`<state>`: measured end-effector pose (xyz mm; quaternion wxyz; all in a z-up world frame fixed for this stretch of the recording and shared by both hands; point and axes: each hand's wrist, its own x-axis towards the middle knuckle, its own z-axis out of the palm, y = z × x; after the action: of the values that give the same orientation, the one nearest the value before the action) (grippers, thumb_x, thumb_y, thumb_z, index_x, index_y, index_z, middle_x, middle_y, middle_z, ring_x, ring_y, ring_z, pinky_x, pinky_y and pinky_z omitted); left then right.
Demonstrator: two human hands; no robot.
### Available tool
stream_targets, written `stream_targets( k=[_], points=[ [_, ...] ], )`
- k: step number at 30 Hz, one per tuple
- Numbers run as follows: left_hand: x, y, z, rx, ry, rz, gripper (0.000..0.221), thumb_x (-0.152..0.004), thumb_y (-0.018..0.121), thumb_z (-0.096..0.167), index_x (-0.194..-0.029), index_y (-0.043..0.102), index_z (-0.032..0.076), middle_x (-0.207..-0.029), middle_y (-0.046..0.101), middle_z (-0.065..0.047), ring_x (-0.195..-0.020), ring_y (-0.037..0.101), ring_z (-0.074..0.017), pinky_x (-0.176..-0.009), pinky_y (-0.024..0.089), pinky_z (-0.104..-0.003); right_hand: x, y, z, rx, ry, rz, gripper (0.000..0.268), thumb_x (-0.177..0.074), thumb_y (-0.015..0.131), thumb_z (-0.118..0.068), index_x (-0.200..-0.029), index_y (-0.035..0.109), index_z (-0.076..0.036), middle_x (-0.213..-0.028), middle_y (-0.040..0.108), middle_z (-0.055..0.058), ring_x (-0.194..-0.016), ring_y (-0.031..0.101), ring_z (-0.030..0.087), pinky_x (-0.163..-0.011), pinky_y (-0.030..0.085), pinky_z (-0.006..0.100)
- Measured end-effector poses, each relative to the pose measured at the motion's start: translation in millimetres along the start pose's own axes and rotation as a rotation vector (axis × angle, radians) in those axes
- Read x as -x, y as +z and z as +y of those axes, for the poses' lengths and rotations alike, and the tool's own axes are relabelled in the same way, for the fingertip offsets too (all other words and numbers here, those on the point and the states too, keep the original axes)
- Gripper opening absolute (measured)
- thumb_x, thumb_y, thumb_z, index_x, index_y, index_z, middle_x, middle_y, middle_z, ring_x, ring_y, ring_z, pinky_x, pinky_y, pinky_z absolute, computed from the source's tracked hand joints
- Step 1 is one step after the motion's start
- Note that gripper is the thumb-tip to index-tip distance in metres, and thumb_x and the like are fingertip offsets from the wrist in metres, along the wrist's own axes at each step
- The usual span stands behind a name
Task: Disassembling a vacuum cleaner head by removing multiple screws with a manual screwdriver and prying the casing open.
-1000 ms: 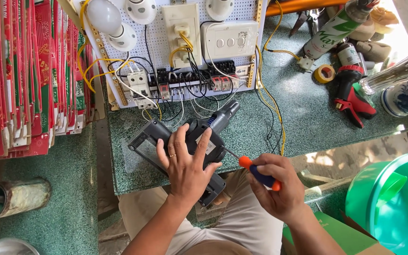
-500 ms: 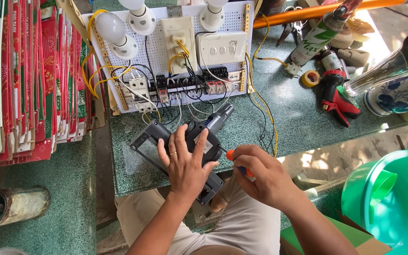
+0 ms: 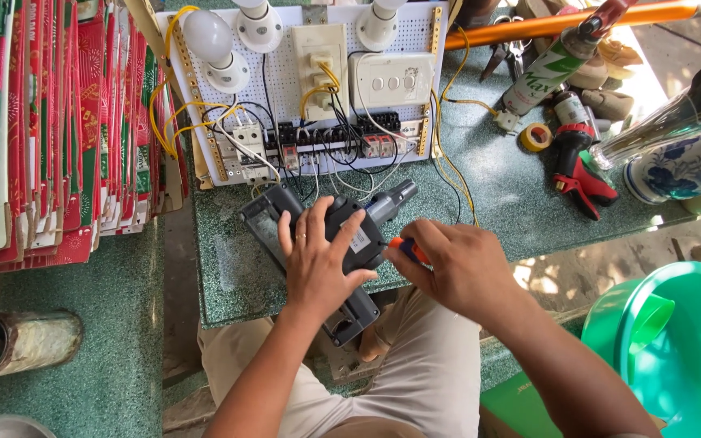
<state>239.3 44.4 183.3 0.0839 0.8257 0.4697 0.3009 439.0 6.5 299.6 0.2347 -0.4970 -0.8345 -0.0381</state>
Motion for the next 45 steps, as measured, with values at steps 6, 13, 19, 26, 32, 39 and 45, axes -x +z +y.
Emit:
stream_targets(
  k=[6,13,19,26,32,39,45],
  points=[
    [-9.0,3.1,-26.0,0.11,-0.038,-0.075,0.112,-0.056,0.084,0.074,-0.149,0.053,0.017,-0.145,0.048,-0.018,-0.129,0.052,-0.0345,-0.119,0.012,-0.061,-34.3,5.8,7.7,0.009,-0.034,-0.165,0.025,-0.097,0.069,-0.034,-0.098,0.059,-0.011,-0.059,0.056,0.007,-0.05,0.064,0.032,-0.051,0.054,0.04],
    [-13.1,-33.8,-39.9,0.405,-0.08,-0.259,0.116,-0.071,0.088,0.053,-0.162,0.03,0.01,-0.154,0.046,-0.026,-0.138,0.05,-0.0438,-0.122,0.012,-0.063,-55.6,8.6,15.6,-0.062,0.103,-0.266,0.029,-0.095,0.071,-0.035,-0.1,0.06,-0.009,-0.058,0.062,0.014,-0.053,0.065,0.043,-0.052,0.052,0.05],
    [31.4,-43.3,-44.9,0.566,-0.032,0.374,0.049,-0.089,0.078,0.013,-0.134,0.063,0.002,-0.14,0.058,-0.02,-0.13,0.061,-0.0399,-0.103,0.055,-0.05,-49.4,8.3,25.4,-0.097,0.185,-0.288,0.028,-0.096,0.074,-0.036,-0.098,0.063,-0.011,-0.054,0.061,0.011,-0.047,0.064,0.037,-0.05,0.051,0.043],
    [82.5,-4.3,-39.9,0.754,-0.537,0.288,0.084,-0.083,0.084,0.02,-0.149,0.04,-0.006,-0.113,0.064,-0.03,-0.068,0.074,-0.0306,-0.047,0.058,-0.032,-51.5,5.5,21.8,-0.134,0.179,-0.295,0.024,-0.096,0.075,-0.032,-0.099,0.063,-0.011,-0.057,0.064,0.013,-0.048,0.065,0.037,-0.052,0.054,0.042],
    [81.9,2.2,-48.8,0.794,-0.532,0.221,0.088,-0.084,0.078,0.014,-0.155,0.031,-0.006,-0.103,0.074,-0.03,-0.065,0.076,-0.0268,-0.044,0.056,-0.029,-58.0,-5.1,19.7,-0.193,0.145,-0.38,0.018,-0.095,0.074,-0.025,-0.098,0.065,-0.01,-0.063,0.067,0.016,-0.052,0.068,0.036,-0.057,0.058,0.042],
    [83.1,0.8,-47.9,0.79,-0.532,0.219,0.084,-0.084,0.075,0.013,-0.154,0.034,-0.008,-0.102,0.073,-0.033,-0.06,0.075,-0.0268,-0.045,0.056,-0.033,-68.4,-13.5,11.0,-0.205,-0.027,-0.507,0.019,-0.088,0.074,-0.022,-0.102,0.065,-0.011,-0.08,0.07,0.014,-0.072,0.074,0.037,-0.076,0.06,0.049],
    [85.8,-1.7,-43.2,0.612,-0.538,0.156,0.087,-0.087,0.075,0.036,-0.156,0.034,0.003,-0.105,0.075,-0.015,-0.066,0.063,-0.0083,-0.05,0.051,-0.021,-72.9,-27.1,12.3,-0.127,0.097,-0.674,0.015,-0.083,0.067,-0.025,-0.097,0.065,-0.019,-0.097,0.068,0.001,-0.058,0.064,0.027,-0.061,0.049,0.041]
  ],
)
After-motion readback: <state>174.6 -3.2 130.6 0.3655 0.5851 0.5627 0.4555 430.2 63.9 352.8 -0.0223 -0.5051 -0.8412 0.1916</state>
